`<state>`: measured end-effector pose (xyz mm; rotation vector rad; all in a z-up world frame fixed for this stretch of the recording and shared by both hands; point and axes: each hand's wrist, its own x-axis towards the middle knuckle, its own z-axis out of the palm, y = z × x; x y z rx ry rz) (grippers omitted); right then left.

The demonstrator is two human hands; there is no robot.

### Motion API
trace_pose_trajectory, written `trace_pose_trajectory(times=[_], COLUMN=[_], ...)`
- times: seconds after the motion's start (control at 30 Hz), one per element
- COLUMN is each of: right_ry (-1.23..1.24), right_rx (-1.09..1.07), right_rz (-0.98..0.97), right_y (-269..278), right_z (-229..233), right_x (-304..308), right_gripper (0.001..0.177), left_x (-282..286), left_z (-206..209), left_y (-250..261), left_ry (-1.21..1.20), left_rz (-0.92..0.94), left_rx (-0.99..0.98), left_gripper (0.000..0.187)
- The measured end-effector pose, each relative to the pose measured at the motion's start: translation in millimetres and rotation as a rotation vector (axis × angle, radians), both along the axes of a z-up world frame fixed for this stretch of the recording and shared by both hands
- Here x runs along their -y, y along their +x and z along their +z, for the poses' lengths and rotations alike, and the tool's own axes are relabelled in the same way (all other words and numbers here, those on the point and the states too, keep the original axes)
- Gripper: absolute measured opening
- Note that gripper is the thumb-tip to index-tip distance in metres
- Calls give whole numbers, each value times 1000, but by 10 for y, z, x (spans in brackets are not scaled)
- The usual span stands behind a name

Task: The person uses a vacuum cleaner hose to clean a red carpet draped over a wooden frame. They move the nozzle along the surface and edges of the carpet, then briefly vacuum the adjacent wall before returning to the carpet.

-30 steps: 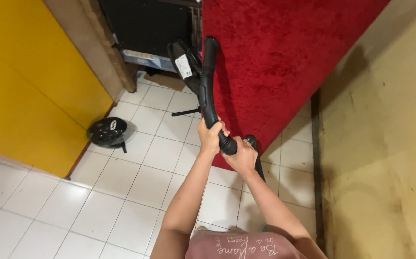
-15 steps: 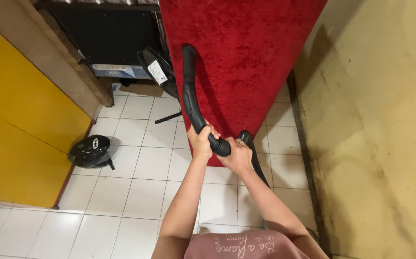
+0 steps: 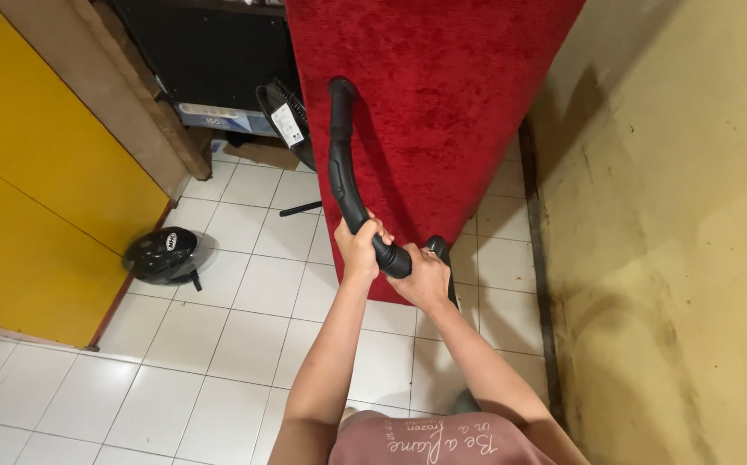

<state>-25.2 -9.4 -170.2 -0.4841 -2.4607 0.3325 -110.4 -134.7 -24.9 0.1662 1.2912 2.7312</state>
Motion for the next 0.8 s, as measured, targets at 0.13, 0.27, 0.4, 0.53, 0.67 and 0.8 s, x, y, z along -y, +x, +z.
trace_pose_trajectory(times=[0.13,0.27,0.4,0.53,0.67,0.8], right_ry=[-25,-47,-58,-29,-48,-74], right_rx=[10,16,35,45,81,113], right_rz=[14,29,37,28,30,23], right_y=[69,147,187,248,334,402], right_z=[86,173,150,114,163,162], right_x=[-72,-137,-254,-371,-480,-580], right_gripper=[61,61,62,63,65,65], left_x=[-95,-187,-280,-366,-491,-599], left_z=[5,-5,-25,20,-13,18], left_y=[68,124,169,257,320,415], left_ry=[-11,-1,-13,-4,-1,9], left_rz=[12,23,23,20,22,22], left_rx=[4,3,-12,-16,-16,-8], left_gripper=[22,22,22,22,21,21])
